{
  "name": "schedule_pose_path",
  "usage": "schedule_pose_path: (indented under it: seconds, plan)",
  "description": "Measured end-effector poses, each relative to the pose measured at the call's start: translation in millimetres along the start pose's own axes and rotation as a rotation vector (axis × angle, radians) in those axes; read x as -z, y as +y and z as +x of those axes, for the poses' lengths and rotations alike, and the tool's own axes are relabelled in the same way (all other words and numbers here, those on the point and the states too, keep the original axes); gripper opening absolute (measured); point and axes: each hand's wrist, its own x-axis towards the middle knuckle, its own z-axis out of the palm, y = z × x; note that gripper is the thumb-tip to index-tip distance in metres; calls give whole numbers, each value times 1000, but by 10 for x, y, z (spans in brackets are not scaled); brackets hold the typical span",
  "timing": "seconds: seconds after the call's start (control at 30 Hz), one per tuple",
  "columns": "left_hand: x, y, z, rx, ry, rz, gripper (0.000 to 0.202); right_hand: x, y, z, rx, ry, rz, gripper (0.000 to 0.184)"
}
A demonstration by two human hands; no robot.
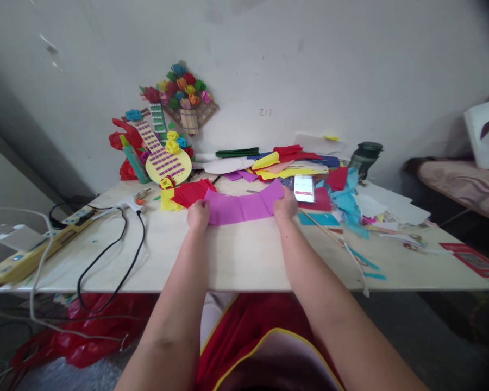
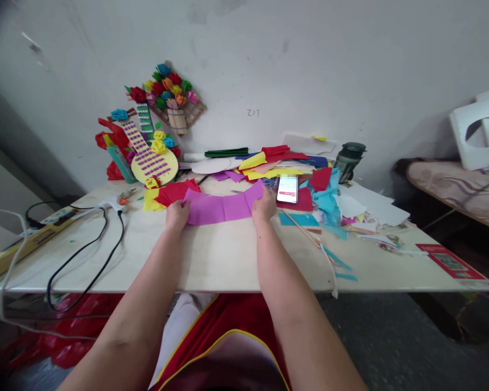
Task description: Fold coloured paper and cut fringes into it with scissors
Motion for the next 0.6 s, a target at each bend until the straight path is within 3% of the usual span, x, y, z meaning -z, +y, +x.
schedule_pose_path:
  seconds: [0.17, 0.37, 0.47, 0.6]
  plan:
    - [-1, 9, 6, -32, -22, 9, 33, 29, 26, 3, 4, -19, -81, 52]
    - [27, 10, -19, -32, -75, 16, 27, 44, -30, -43, 241, 37, -231, 39]
    - [42, 4, -25, -21, -65, 5, 22, 15, -90, -71, 394, -65, -228, 40]
    - [40, 2, -26, -17, -54, -22, 19, -96, -205, -171, 665, -295, -222, 46]
